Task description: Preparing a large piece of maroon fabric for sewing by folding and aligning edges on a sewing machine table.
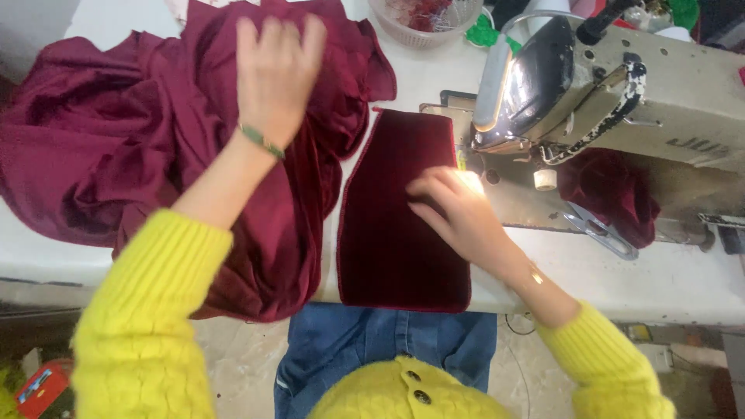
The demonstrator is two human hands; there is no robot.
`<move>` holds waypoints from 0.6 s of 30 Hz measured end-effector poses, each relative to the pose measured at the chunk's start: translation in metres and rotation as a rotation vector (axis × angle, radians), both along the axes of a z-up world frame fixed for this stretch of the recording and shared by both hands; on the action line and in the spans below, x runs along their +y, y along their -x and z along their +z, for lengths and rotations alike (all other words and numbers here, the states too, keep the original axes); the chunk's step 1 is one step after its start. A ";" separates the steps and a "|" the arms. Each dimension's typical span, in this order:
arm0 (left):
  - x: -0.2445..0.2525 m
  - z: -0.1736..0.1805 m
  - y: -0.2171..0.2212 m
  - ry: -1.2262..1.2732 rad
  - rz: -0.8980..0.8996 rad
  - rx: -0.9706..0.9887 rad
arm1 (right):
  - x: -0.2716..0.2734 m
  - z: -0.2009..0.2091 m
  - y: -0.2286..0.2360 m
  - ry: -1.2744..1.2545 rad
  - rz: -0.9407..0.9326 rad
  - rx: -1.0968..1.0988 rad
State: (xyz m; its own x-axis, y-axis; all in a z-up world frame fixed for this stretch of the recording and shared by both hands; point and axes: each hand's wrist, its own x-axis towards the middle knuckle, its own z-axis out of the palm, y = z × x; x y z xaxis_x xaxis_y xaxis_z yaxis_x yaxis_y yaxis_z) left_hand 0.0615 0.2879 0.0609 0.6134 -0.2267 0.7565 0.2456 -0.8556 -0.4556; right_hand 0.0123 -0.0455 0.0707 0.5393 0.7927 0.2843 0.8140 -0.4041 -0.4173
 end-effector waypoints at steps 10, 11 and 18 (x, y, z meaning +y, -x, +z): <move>-0.061 -0.079 -0.040 0.096 -0.555 0.508 | -0.214 -0.053 -0.010 0.398 -0.813 -0.290; -0.060 -0.084 -0.046 0.190 -0.540 0.517 | -0.224 -0.058 -0.010 0.361 -0.797 -0.281; -0.056 -0.098 -0.065 0.465 -0.459 0.580 | -0.230 -0.054 -0.012 0.218 -0.686 -0.226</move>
